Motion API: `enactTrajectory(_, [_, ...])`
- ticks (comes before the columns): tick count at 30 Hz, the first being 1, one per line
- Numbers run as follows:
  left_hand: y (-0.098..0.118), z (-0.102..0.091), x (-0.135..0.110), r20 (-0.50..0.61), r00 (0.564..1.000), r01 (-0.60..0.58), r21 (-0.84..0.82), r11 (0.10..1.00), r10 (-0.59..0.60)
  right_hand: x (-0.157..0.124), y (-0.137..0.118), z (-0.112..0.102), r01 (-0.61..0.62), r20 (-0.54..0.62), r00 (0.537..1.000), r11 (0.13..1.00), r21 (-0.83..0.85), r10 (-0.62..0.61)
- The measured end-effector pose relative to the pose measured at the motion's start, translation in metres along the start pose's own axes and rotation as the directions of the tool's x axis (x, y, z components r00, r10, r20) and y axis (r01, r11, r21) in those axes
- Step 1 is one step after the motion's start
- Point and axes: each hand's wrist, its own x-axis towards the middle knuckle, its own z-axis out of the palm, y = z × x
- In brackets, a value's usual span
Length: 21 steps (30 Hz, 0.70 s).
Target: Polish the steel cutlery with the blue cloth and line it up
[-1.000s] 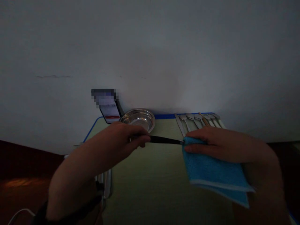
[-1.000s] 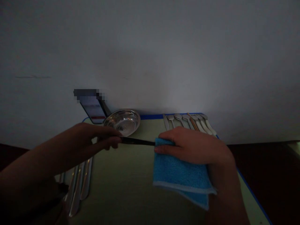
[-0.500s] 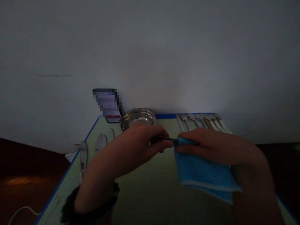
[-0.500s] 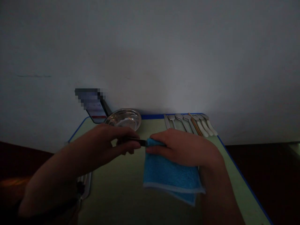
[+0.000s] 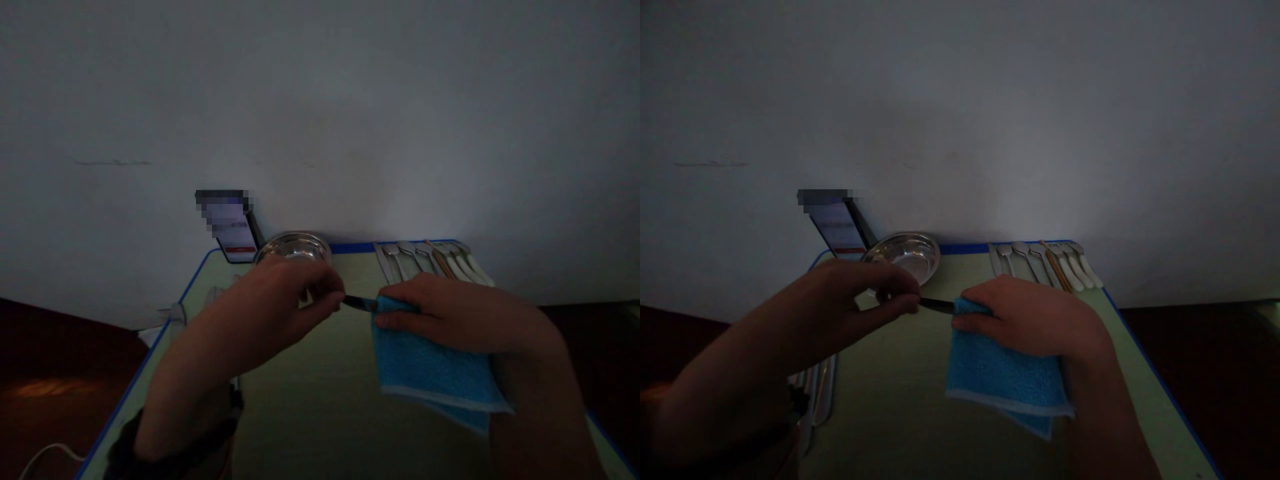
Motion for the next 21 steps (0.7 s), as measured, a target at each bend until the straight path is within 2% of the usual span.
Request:
enactTrajectory(7, [0.007, 0.013, 0.010, 0.119, 0.992, -0.028, -0.022, 0.999, 0.031, 0.009, -0.006, 0.012, 0.026, -0.006, 1.000, 0.999, -0.046, -0.027])
enactTrajectory(13, [0.005, 0.010, 0.010, 0.092, 0.995, -0.018, -0.111, 0.994, 0.028, 0.012, -0.004, 0.014, 0.125, -0.054, 0.991, 0.992, -0.013, -0.125])
enactTrajectory(17, [0.003, 0.006, 0.009, 0.040, 0.998, -0.055, -0.052, 0.997, 0.057, 0.014, -0.006, 0.013, 0.167, -0.089, 0.982, 0.986, 0.028, -0.164])
enactTrajectory(21, [-0.001, -0.001, 0.005, -0.005, 0.999, -0.047, -0.030, 0.998, 0.047, 0.017, -0.005, 0.011, 0.176, -0.069, 0.983, 0.983, 0.044, -0.173])
